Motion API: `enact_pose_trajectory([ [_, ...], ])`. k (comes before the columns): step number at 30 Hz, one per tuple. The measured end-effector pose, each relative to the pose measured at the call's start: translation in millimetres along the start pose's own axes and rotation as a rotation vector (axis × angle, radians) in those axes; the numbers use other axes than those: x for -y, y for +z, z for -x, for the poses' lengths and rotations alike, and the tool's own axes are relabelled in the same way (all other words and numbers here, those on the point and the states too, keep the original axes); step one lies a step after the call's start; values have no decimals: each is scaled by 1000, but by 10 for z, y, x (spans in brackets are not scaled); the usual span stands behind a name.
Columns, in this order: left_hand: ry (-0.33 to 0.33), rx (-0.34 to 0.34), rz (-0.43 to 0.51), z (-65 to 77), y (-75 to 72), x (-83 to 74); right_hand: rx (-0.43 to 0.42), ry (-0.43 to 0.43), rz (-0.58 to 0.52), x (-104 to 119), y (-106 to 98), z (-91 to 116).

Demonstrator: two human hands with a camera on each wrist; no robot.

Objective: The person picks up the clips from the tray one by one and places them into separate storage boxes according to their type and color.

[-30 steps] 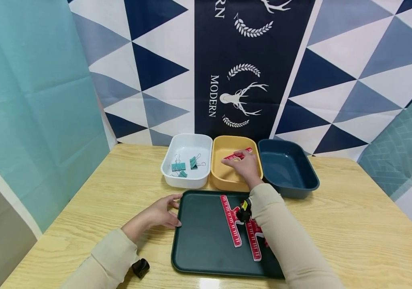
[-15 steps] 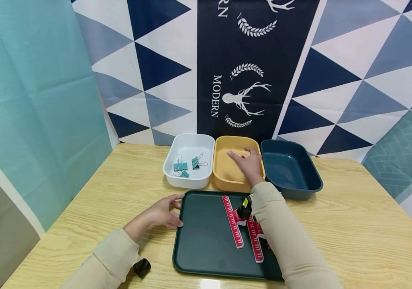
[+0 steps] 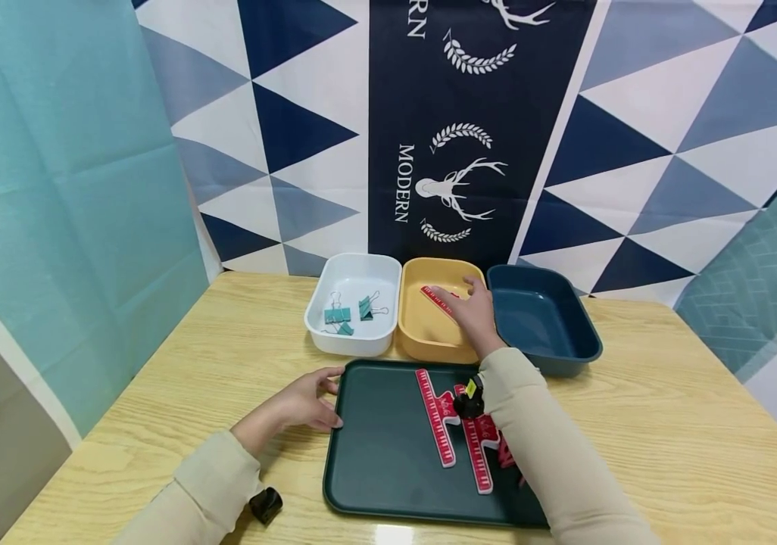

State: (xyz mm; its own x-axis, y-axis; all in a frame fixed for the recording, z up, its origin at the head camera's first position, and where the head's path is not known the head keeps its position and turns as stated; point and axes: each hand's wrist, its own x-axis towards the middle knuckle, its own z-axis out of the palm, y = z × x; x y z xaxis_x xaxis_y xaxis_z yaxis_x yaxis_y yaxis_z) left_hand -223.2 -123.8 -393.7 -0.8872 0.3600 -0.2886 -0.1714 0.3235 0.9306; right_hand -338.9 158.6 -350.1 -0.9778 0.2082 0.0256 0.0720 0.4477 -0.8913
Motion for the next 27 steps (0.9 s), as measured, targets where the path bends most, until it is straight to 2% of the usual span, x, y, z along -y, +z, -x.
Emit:
enact_pose_trajectory([
  [6, 2, -2, -4, 4, -5, 4, 18, 11, -60, -20, -41, 63],
  [14, -1, -8, -9, -1, -4, 5, -19, -17, -59, -7, -43, 147],
  [27, -1, -10, -11, 2, 9, -8, -28, -51, -137, 22, -50, 319],
])
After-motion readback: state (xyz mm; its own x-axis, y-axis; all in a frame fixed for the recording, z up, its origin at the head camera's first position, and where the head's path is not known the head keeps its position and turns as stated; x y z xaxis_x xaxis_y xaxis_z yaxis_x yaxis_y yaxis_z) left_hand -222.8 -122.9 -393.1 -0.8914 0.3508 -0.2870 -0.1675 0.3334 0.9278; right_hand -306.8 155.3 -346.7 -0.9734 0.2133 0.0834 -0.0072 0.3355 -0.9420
